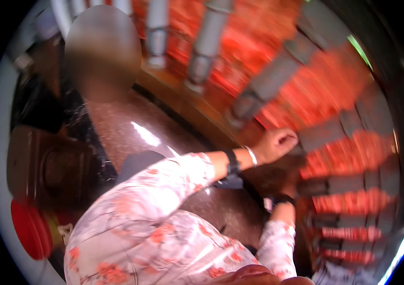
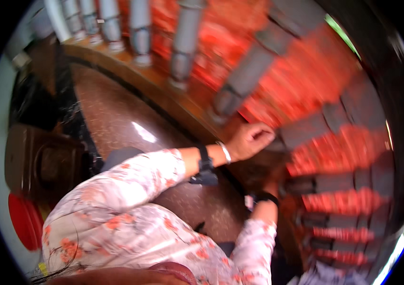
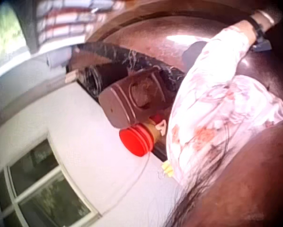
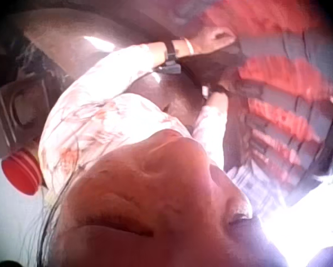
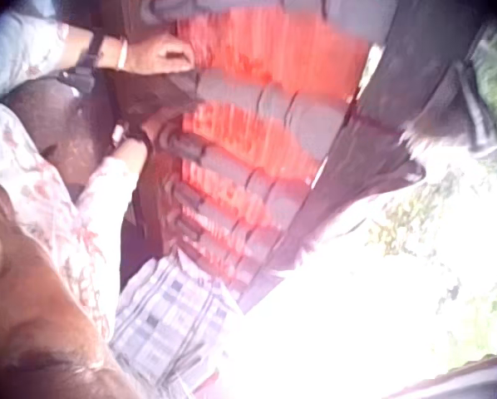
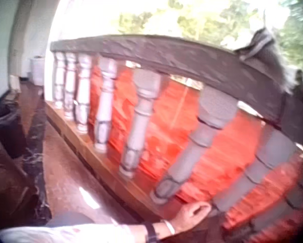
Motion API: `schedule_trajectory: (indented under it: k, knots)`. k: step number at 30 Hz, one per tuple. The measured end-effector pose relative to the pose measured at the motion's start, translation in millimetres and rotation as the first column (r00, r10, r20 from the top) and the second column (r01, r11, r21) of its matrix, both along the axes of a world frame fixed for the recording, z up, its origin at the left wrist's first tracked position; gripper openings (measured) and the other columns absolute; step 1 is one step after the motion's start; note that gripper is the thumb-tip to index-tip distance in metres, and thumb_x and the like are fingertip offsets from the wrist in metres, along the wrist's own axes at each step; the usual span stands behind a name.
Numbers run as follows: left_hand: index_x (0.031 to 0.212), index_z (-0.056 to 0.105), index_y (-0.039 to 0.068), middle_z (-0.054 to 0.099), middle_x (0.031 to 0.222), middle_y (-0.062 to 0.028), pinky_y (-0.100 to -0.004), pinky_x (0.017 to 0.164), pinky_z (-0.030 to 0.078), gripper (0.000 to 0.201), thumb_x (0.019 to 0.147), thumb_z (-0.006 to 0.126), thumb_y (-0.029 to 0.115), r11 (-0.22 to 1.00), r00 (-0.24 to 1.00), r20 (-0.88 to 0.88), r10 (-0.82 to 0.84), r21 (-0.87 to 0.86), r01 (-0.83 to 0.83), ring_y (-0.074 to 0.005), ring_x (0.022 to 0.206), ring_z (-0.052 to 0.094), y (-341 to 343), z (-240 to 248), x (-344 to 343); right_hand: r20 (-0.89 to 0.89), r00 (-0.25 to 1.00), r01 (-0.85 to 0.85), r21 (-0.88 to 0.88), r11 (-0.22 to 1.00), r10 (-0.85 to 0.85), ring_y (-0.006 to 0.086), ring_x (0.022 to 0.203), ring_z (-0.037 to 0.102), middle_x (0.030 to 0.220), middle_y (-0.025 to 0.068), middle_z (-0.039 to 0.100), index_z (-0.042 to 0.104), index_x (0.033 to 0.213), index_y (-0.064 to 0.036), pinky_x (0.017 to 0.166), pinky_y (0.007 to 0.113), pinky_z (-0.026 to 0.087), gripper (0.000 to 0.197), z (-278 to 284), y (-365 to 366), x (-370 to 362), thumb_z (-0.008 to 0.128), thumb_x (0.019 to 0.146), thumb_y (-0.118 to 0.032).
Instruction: The person wipes the top of a curved stone railing and then cleans the individual balusters using a cloth.
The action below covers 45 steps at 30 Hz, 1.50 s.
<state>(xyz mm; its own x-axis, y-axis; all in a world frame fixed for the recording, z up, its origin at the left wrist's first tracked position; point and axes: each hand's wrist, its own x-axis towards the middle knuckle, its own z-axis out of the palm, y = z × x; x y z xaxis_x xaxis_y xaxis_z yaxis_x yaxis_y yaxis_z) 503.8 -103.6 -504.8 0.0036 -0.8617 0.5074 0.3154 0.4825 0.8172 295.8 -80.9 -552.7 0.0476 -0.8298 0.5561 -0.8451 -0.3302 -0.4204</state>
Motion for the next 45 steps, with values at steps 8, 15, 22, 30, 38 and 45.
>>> schedule_trajectory:
  k: [8, 15, 22, 30, 38, 45]
  knots:
    - [0.091, 0.062, 0.002, 0.064, 0.076, -0.0105, -0.0325, 0.071, 0.048, 0.022, 0.083, 0.054, 0.021, 0.874, 0.425, 0.779, -0.461, 0.314, 0.371, -0.0187, 0.077, 0.061, -4.5, -101.0, -32.6, 0.788, 0.598, -0.172, 0.303, 0.937, -0.145, 0.0152, 0.093, 0.056, 0.104, 0.0066, 0.062, 0.056, 0.110, 0.0045, 0.083, 0.027, 0.043, 0.033, 26.0, 12.5, 20.5, 0.052, 0.091, -0.023]
    - [0.098, 0.060, 0.002, 0.062, 0.092, -0.0173, -0.0389, 0.076, 0.046, 0.033, 0.079, 0.057, 0.029, 0.995, 0.986, 0.133, 0.102, -0.032, -0.099, -0.0299, 0.087, 0.060, -12.0, -22.7, -23.0, -0.328, 0.885, -0.335, 0.046, 0.941, 0.331, 0.0375, 0.103, 0.048, 0.111, 0.0191, 0.051, 0.058, 0.105, -0.0008, 0.090, 0.042, 0.040, 0.042, 146.4, 27.8, 65.2, 0.069, 0.073, -0.026]
    - [0.102, 0.055, 0.001, 0.061, 0.093, -0.0178, -0.0387, 0.076, 0.046, 0.040, 0.076, 0.060, 0.031, 0.780, 0.760, 0.436, 0.483, -0.608, -0.147, -0.0301, 0.087, 0.059, -106.8, 113.8, -43.4, -0.329, 0.941, -0.043, -0.355, 0.934, -0.082, 0.0355, 0.097, 0.052, 0.095, 0.0174, 0.055, 0.061, 0.084, 0.0009, 0.081, 0.041, 0.043, 0.019, 193.6, -7.0, 58.0, 0.067, 0.071, -0.011]
    - [0.106, 0.050, 0.000, 0.059, 0.095, -0.0184, -0.0384, 0.077, 0.046, 0.049, 0.073, 0.063, 0.034, 0.796, 0.698, 0.559, 0.447, -0.605, -0.025, -0.0304, 0.087, 0.058, -122.0, 41.5, -44.9, -0.300, 0.944, -0.027, -0.480, 0.877, -0.135, 0.0342, 0.107, 0.049, 0.111, 0.0141, 0.053, 0.061, 0.081, -0.0021, 0.084, 0.046, 0.041, 0.018, 88.7, -12.8, 45.5, 0.067, 0.068, -0.012]
    - [0.096, 0.057, 0.002, 0.059, 0.091, -0.0204, -0.0357, 0.080, 0.045, 0.057, 0.054, 0.074, 0.036, 0.984, 0.633, 0.773, -0.043, 0.144, -0.108, -0.0335, 0.091, 0.058, -53.3, -62.6, -36.4, -0.330, 0.944, -0.006, -0.037, 0.999, -0.007, 0.0324, 0.109, 0.048, 0.113, 0.0129, 0.053, 0.062, 0.093, -0.0049, 0.094, 0.047, 0.037, 0.028, -31.6, 23.5, 38.6, 0.068, 0.068, -0.017]
    - [0.097, 0.057, 0.002, 0.059, 0.092, -0.0213, -0.0355, 0.075, 0.047, 0.053, 0.055, 0.071, 0.032, 0.883, 0.784, 0.538, 0.310, -0.468, -0.028, -0.0355, 0.087, 0.059, -103.8, 19.4, -43.7, 0.537, 0.839, -0.097, 0.306, 0.947, -0.088, 0.0174, 0.098, 0.059, 0.104, 0.0090, 0.062, 0.058, 0.113, 0.0004, 0.084, 0.027, 0.046, 0.034, 45.5, 40.4, 6.3, 0.064, 0.082, -0.013]
